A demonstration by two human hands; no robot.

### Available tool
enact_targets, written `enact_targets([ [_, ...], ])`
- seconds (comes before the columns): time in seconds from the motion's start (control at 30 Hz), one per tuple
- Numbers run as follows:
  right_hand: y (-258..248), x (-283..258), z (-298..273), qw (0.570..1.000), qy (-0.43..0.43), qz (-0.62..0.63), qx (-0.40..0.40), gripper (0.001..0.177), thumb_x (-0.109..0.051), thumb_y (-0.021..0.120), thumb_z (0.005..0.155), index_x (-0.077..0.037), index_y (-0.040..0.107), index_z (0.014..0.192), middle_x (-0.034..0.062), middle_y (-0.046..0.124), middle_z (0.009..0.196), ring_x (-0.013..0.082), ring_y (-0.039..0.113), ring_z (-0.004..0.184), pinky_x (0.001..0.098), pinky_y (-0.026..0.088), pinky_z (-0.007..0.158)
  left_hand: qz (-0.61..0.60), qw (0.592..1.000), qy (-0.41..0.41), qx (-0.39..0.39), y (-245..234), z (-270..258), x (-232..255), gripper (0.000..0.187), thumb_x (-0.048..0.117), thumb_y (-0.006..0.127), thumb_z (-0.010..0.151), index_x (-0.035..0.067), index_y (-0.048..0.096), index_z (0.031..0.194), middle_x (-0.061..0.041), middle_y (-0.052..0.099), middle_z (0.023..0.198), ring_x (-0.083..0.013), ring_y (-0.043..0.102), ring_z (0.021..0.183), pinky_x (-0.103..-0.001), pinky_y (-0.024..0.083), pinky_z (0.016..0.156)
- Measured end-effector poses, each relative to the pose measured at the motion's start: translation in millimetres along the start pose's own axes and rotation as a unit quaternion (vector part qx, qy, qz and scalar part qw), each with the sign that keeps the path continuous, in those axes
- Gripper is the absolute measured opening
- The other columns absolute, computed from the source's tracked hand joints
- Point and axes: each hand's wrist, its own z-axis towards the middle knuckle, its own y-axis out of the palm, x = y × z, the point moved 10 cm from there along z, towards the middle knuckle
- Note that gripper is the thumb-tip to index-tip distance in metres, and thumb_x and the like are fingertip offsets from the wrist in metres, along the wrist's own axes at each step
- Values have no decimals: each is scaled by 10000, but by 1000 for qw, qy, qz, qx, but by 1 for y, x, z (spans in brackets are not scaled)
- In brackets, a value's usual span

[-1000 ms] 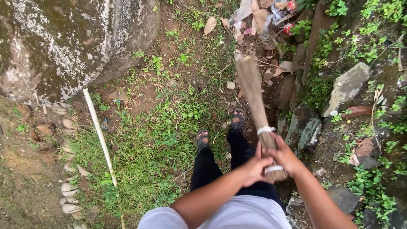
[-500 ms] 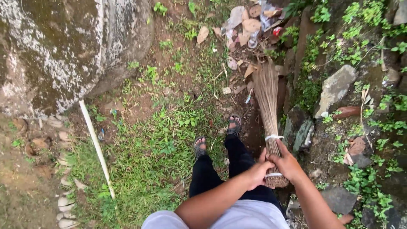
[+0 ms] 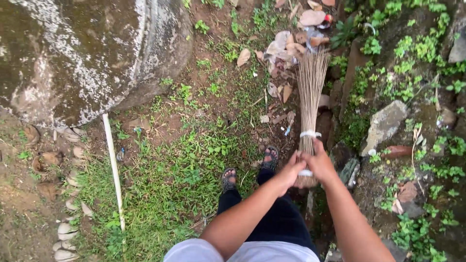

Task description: Sweeping litter and dry leaves from a dirt area near a stone wall using a stick broom.

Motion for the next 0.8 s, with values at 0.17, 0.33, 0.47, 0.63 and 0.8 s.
enact_targets([
  [0.17,36,15,-20,990,-78,104,-62,909,-129,755,758,-83,310,1548,153,605,1318,248,624,1122,386,526,930,27,991,133,-16,-26,-2,-69,888,315,598,1191,237,-135,1685,-143,395,1722,-197,535,1431,-382,477,1095],
  [0.33,99,-26,31,959,-17,146,-241,915,-104,712,730,-126,382,1583,184,685,1216,255,660,989,374,549,845,-60,990,5,128,-63,-38,13,960,420,598,982,363,-120,1617,-51,491,1543,-194,669,1103,-367,602,683],
  [0.47,115,-48,110,967,-27,136,-216,849,-118,747,751,-100,449,1545,120,682,1218,192,667,968,321,557,824,-25,984,4,178,-111,21,57,917,386,564,967,367,-75,1625,-102,522,1502,-243,669,1060,-398,603,679],
  [0.63,84,-74,86,962,19,258,-90,733,-87,680,845,-106,417,1529,172,706,1211,208,704,944,332,583,793,78,984,146,69,-133,67,72,741,354,521,1107,232,115,1715,-111,520,1565,-195,632,1236,-395,598,898],
  [0.8,121,7,-7,876,160,454,-43,770,-104,603,848,-162,342,1569,143,673,1177,243,697,960,366,582,802,376,923,-75,19,-103,-34,63,930,452,560,972,212,-5,1670,-244,638,1296,-308,669,986,-368,542,783],
])
